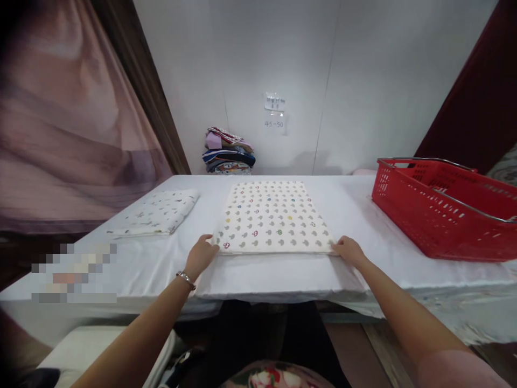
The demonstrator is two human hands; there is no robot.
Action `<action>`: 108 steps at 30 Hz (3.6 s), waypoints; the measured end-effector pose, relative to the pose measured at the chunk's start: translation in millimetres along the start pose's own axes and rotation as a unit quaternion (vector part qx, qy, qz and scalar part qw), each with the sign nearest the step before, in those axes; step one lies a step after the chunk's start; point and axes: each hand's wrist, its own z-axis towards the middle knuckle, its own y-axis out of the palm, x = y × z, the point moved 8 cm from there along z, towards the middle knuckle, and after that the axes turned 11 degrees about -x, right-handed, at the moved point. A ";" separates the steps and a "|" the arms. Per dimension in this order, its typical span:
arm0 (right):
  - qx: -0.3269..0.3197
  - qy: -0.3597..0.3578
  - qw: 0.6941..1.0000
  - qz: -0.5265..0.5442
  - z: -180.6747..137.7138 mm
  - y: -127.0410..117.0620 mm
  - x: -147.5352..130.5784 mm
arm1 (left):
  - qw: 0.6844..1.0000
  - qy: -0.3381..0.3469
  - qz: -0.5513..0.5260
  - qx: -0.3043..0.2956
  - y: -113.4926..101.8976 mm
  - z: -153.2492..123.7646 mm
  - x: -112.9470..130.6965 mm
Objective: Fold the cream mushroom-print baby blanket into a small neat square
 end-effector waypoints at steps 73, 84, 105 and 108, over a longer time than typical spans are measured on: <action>0.114 -0.509 0.836 -0.172 -81.2 87.8 -164.1 | 0.870 0.473 0.137 0.013 113.7 -62.4 141.1; 0.134 -0.495 0.833 -0.207 -74.4 95.5 -169.6 | 0.858 0.456 0.230 0.046 129.1 -53.0 143.9; 0.120 -0.521 0.812 -0.234 -69.7 99.5 -153.8 | 0.829 0.462 0.314 0.009 144.8 -59.2 141.3; 0.091 -0.521 0.816 -0.233 -68.1 99.9 -156.7 | 0.836 0.452 0.310 0.006 143.5 -59.6 140.4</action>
